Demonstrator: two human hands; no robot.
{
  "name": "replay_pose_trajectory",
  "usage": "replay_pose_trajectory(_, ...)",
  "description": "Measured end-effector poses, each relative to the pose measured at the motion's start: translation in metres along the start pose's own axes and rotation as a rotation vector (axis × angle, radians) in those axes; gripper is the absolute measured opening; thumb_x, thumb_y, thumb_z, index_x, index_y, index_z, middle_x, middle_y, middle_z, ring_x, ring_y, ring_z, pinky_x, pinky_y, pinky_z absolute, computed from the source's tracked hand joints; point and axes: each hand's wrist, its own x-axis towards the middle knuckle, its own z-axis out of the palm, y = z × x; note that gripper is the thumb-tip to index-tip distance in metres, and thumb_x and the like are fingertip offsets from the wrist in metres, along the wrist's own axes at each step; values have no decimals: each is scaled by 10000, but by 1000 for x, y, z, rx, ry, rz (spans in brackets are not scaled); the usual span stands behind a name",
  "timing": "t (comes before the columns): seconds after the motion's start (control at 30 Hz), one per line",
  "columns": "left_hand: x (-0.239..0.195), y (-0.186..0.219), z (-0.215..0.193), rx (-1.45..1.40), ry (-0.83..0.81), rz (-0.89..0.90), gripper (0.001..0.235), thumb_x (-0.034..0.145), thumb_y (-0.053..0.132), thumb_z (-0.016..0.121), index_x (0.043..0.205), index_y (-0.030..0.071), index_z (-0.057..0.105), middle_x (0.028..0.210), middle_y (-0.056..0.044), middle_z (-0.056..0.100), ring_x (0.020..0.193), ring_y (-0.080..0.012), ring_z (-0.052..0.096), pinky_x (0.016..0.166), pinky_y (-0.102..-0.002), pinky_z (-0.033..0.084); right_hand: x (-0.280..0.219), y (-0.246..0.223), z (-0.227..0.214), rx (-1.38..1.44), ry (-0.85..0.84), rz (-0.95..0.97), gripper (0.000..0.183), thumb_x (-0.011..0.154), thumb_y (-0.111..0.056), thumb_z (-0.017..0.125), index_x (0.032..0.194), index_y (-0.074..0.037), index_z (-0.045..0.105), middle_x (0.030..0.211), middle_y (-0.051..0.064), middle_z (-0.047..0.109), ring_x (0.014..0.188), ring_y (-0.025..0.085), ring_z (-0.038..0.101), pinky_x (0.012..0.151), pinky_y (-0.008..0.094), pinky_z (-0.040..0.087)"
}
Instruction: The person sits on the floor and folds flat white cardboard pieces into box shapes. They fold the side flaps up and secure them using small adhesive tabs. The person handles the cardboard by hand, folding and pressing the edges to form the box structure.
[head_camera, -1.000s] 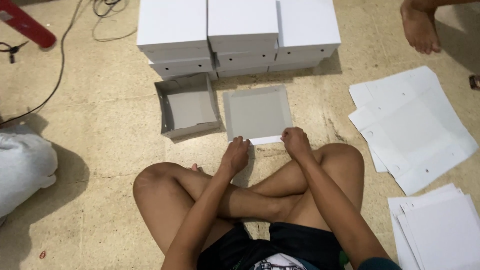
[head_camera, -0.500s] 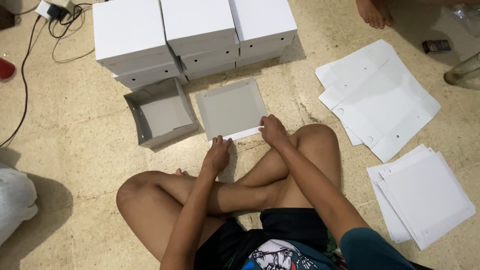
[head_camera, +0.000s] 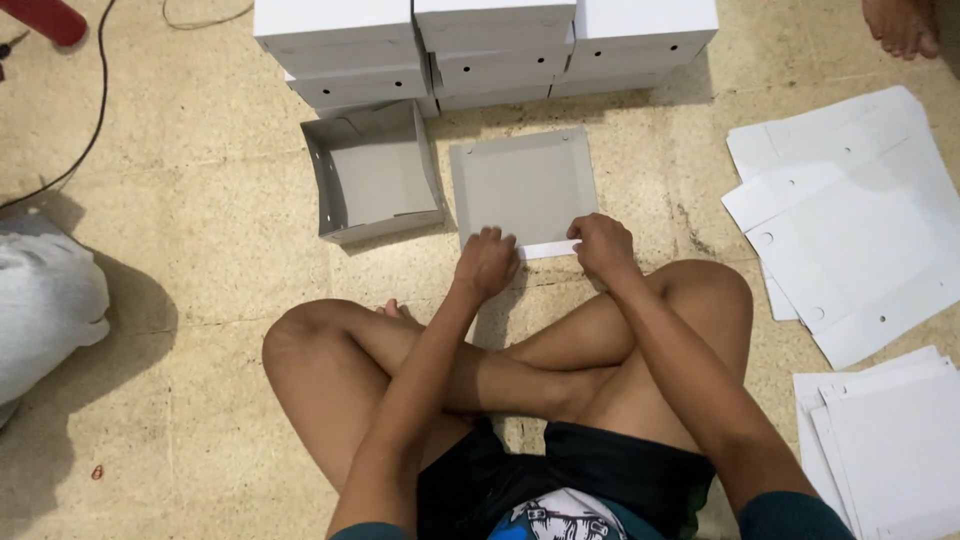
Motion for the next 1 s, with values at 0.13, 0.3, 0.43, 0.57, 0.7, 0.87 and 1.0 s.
replay_pose_trajectory(0.13,26,0,-27,-125,-14,-115,342,992,165,571,1325,106,523,1337,-157,518,1301,-328,504,1069,-491,431,35,-4,-38,44,-123,-3,375,674,-117,867,1032,-137,758,951,99,712,1002,368,709,875,539,548)
replay_pose_trajectory(0.3,55,-23,10,16,18,5,498,826,-27,647,1298,129,624,1073,-101,655,997,-264,670,781,-396,588,67,-14,-110,84,54,-155,650,801,-13,755,1392,-7,485,1343,299,495,1232,504,526,1001,615,470)
replay_pose_trajectory(0.43,53,-32,-15,-25,65,61,521,754,-83,732,1222,145,710,1045,-111,716,972,-263,713,732,-373,612,87,-21,-128,37,-88,-167,1109,721,-28,851,1581,72,159,1600,375,131,1494,525,152,1209,616,255)
replay_pose_trajectory(0.57,84,-65,5,-70,11,7,261,826,72,748,1050,208,743,1000,-30,731,978,-230,695,795,-420,597,127,8,-98,-283,-74,-255,1204,584,-184,965,1566,11,295,1495,293,408,1411,433,387,1070,576,429)
replay_pose_trajectory(0.7,70,-41,-105,45,19,-261,1055,684,269,949,1531,86,348,1547,-291,370,1482,-406,308,1210,-606,219,132,5,-95,-457,32,-301,1091,506,-376,987,1424,-9,523,1219,218,614,1231,379,554,926,488,524)
replay_pose_trajectory(0.87,106,-75,-26,223,39,-377,1463,453,670,951,1551,38,219,1444,-170,425,1354,-359,362,1059,-560,308,163,32,-71,-432,26,-343,1056,395,-238,1043,1318,-34,572,1295,217,536,1177,390,541,803,501,519)
replay_pose_trajectory(1.0,108,-73,-19,293,77,-393,1299,471,675,925,1447,2,395,1274,-123,549,1195,-282,486,934,-450,432,170,37,-65,-392,62,-318,1002,323,-211,1060,1192,-82,579,1209,141,573,1115,335,548,812,463,481)
